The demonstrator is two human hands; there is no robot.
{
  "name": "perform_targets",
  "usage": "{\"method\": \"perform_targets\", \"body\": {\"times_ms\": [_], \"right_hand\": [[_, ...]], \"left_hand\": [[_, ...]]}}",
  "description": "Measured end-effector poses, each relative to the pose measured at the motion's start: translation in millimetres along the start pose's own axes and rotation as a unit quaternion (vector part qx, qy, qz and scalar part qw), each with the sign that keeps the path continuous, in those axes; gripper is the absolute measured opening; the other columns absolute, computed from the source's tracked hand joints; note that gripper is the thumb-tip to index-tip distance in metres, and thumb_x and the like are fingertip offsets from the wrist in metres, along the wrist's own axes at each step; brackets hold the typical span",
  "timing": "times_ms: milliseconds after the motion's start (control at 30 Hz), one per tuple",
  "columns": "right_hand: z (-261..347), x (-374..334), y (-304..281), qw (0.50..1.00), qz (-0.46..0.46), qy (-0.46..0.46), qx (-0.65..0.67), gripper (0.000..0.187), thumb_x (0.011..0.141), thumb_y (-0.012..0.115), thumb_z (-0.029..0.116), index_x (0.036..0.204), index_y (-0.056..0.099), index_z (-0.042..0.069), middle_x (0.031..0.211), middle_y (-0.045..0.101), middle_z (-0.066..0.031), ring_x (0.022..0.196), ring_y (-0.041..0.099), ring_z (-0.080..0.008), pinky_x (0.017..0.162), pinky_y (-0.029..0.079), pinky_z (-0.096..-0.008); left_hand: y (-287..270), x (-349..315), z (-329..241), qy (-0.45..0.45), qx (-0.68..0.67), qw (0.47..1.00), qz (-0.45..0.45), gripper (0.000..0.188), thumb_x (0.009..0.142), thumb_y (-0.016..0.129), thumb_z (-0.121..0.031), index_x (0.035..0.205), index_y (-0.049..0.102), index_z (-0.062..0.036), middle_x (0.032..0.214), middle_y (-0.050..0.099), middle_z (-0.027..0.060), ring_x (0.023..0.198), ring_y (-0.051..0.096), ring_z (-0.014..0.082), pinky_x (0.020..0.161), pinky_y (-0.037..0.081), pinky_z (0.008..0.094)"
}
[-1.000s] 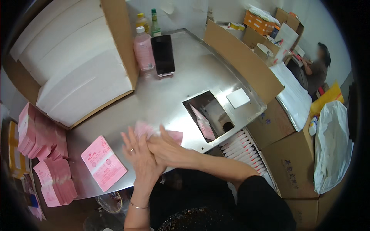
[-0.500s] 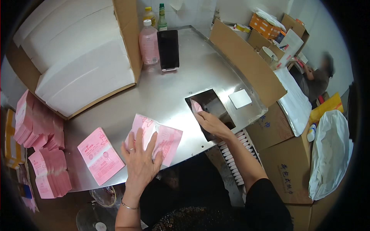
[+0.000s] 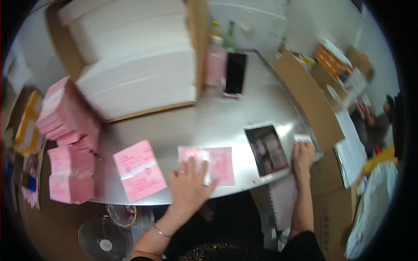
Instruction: The person is folding, checking, and packing bundles of wallet tissue packs into cardboard boxes.
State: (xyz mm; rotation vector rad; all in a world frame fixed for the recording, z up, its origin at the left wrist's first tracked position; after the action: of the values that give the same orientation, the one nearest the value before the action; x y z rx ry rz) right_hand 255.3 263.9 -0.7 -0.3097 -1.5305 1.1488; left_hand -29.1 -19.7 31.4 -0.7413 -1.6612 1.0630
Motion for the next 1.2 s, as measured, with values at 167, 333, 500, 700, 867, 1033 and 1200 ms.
{"method": "perform_targets", "body": {"times_ms": [167,333,500,700,867,1033,1200], "right_hand": [[20.4,4.4,-33.1,0.999,0.022,0.013,0.025,0.021,0.089,0.063,0.009,0.106,0.068,-0.002,0.115,0.062,-0.0226,0.113,0.057,-0.0397,0.094,0.045,-0.0481],[165.3,42.5,-33.6,0.947,-0.006,-0.164,0.276,0.025,0.083,0.068,0.002,0.108,0.068,-0.001,0.121,0.061,-0.0203,0.117,0.057,-0.0387,0.098,0.044,-0.0468],[310.3,106.7,-29.9,0.86,-0.042,-0.167,0.48,0.056,0.085,0.068,0.004,0.138,0.051,-0.003,0.131,0.056,-0.0234,0.121,0.055,-0.0403,0.105,0.041,-0.0459],[372.9,153.7,19.1,0.873,-0.141,-0.055,0.464,0.069,0.085,0.07,0.006,0.145,0.038,-0.006,0.136,0.046,-0.0264,0.13,0.043,-0.0407,0.11,0.035,-0.0444],[386.6,146.8,37.0,0.841,-0.14,0.0,0.523,0.058,0.081,0.069,0.002,0.134,0.046,-0.004,0.134,0.047,-0.0215,0.127,0.046,-0.0367,0.108,0.037,-0.0432],[383.6,156.0,44.9,0.833,-0.171,0.009,0.526,0.048,0.079,0.068,0.001,0.125,0.052,-0.003,0.126,0.05,-0.0185,0.121,0.048,-0.0342,0.105,0.039,-0.0418],[390.6,157.0,25.9,0.902,-0.203,0.005,0.382,0.037,0.078,0.066,0.004,0.113,0.056,-0.001,0.117,0.051,-0.017,0.115,0.047,-0.034,0.099,0.039,-0.041]], "left_hand": [[-19.2,-3.7,-19.0,-0.044,0.011,0.995,0.092,0.061,0.078,0.072,-0.055,0.119,0.063,-0.0118,0.105,0.054,0.0141,0.091,0.05,0.0298,0.077,0.036,0.0441],[-6.2,-13.1,-14.5,0.005,-0.026,0.999,-0.046,0.049,0.078,0.074,-0.047,0.108,0.065,-0.0095,0.114,0.052,0.0149,0.101,0.048,0.0314,0.081,0.035,0.0452],[-22.9,-6.2,9.7,-0.044,-0.063,0.989,-0.126,0.058,0.076,0.077,-0.043,0.12,0.063,-0.0083,0.127,0.051,0.0181,0.118,0.047,0.0361,0.093,0.034,0.0485],[-60.0,94.4,163.3,-0.176,-0.173,0.9,-0.358,0.079,0.081,0.072,-0.017,0.145,0.033,0.0078,0.145,0.037,0.0313,0.135,0.035,0.048,0.115,0.021,0.0567],[-75.9,128.5,275.2,-0.266,-0.136,0.844,-0.446,0.081,0.08,0.064,-0.01,0.147,0.022,0.0095,0.146,0.029,0.0326,0.137,0.03,0.0476,0.116,0.02,0.055],[-75.3,135.3,289.2,-0.261,-0.212,0.819,-0.465,0.073,0.079,0.06,-0.006,0.143,0.029,0.0072,0.136,0.037,0.0298,0.131,0.034,0.0467,0.114,0.023,0.0547],[-74.1,142.0,284.2,-0.241,-0.151,0.821,-0.495,0.065,0.077,0.059,-0.005,0.137,0.035,0.0061,0.13,0.04,0.0276,0.126,0.038,0.0452,0.111,0.026,0.0542]]}}
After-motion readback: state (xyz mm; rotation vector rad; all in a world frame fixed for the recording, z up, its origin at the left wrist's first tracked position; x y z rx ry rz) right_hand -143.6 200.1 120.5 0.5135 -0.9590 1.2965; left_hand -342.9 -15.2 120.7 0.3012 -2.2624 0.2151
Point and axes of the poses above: each hand's wrist, its own x-axis towards the middle knuckle, its own y-axis out of the palm, z = x × y, the point moved 2 cm from there along x, towards the middle knuckle
